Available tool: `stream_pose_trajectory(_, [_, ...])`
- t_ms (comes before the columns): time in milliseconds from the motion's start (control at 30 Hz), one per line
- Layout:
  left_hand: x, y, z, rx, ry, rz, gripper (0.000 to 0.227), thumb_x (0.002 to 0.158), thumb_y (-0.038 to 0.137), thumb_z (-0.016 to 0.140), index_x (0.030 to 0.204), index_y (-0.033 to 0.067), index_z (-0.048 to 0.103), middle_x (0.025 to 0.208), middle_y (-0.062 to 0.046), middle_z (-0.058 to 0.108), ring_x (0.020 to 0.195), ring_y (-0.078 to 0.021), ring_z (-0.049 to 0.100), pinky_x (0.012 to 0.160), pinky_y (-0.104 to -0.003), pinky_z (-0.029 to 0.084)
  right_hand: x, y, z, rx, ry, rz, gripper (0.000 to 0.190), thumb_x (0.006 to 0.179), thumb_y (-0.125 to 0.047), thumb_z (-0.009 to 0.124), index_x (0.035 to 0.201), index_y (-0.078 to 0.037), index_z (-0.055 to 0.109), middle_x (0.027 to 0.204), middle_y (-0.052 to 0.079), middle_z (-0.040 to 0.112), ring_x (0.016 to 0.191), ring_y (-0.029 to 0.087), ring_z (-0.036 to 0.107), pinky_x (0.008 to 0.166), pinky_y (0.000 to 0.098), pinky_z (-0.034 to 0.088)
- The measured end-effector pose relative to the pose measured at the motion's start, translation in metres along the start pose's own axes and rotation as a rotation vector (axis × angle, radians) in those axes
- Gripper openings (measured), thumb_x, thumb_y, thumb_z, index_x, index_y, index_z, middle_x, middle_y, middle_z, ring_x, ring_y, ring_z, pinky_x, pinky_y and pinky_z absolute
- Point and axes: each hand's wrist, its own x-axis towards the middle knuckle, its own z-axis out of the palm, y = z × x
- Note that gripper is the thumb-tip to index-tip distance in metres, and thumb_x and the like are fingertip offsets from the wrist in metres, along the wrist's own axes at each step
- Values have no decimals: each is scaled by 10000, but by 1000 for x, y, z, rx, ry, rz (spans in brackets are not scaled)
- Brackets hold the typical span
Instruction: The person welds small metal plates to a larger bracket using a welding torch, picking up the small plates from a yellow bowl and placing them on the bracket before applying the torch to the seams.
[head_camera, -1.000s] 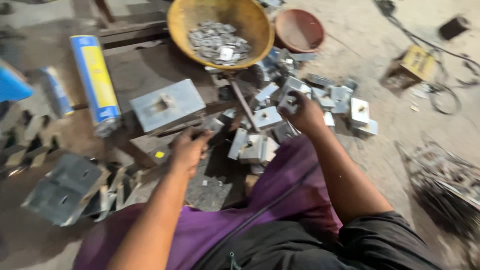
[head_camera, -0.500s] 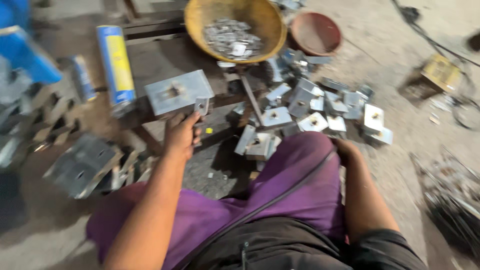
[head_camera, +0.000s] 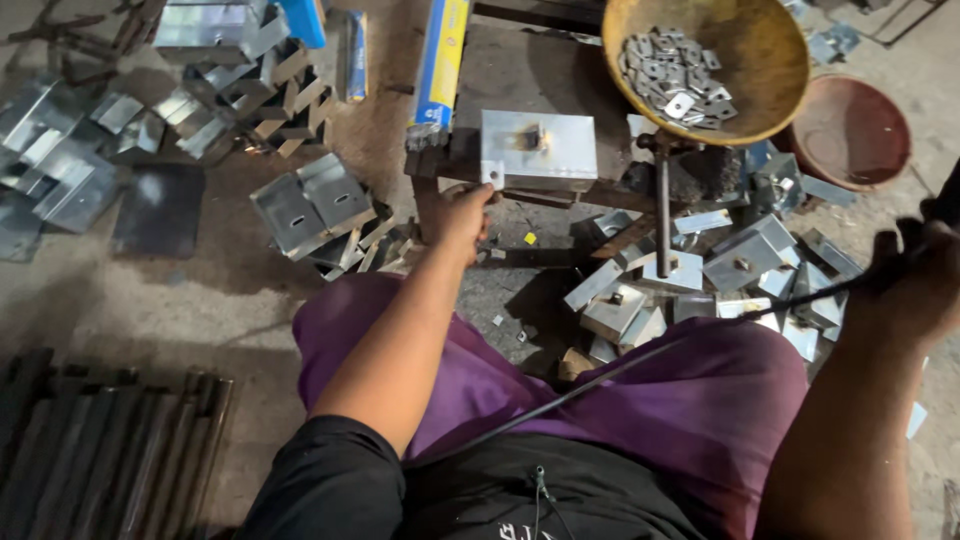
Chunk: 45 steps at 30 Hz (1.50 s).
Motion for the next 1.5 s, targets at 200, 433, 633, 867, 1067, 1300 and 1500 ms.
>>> stream_pose_trajectory(200, [-1, -9, 0, 122, 11, -25, 289, 922, 310, 732, 781, 74, 642, 597, -29, 504, 411, -137, 385, 356, -319, 280, -98, 33, 151, 38, -498, 541, 551, 988, -293, 634, 1449, 7, 600, 979, 128, 631, 632, 187, 528, 556, 285, 408])
stream_pose_trajectory(433, [4, -16, 1, 48, -20, 119, 278, 891, 255, 717, 721, 66, 603, 600, 0, 552, 469, -105, 441, 435, -331, 325, -191, 100, 202, -354, -341, 520, 438, 965, -66, 528, 1399, -35, 486, 786, 55, 592, 597, 125, 532, 475, 247, 401])
stream_pose_trajectory(633, [-4, -6, 5, 193, 47, 175, 256, 888, 203, 713, 708, 40, 631, 617, 3, 596, 546, -88, 502, 500, -309, 393, -217, 128, 197, -650, -469, 420, 351, 1055, -253, 532, 1312, -14, 536, 670, -1, 515, 487, 73, 450, 411, 229, 352])
stream_pose_trajectory(867, [1, -12, 6, 42, 1, 127, 267, 905, 181, 729, 739, 12, 607, 629, -8, 571, 531, -116, 456, 484, -341, 330, -226, 156, 194, -759, -512, 334, 268, 1088, -271, 528, 1092, -6, 564, 670, -35, 479, 542, 50, 434, 470, 229, 348])
stream_pose_trajectory(1067, [2, -11, 6, 213, 64, 231, 288, 869, 214, 745, 692, 12, 639, 604, -2, 612, 540, -85, 496, 505, -324, 401, -230, 170, 194, -844, -568, 272, 285, 1079, -253, 530, 1175, 11, 580, 699, -58, 497, 572, 29, 434, 487, 221, 342])
stream_pose_trajectory(1300, [0, -11, 6, 196, 63, 246, 293, 857, 220, 746, 699, -7, 647, 599, -14, 612, 546, -97, 495, 513, -333, 405, -231, 183, 194, -874, -587, 212, 313, 1089, -257, 530, 1189, 34, 590, 715, -45, 510, 588, 30, 446, 499, 224, 339])
stream_pose_trajectory(1500, [-11, 5, 8, 231, 86, 100, 185, 859, 231, 725, 825, 50, 708, 653, 5, 674, 589, -87, 626, 568, -288, 502, -231, 193, 194, -757, -609, 291, 312, 1092, -280, 506, 1188, 8, 575, 742, -71, 469, 601, 23, 437, 512, 220, 386])
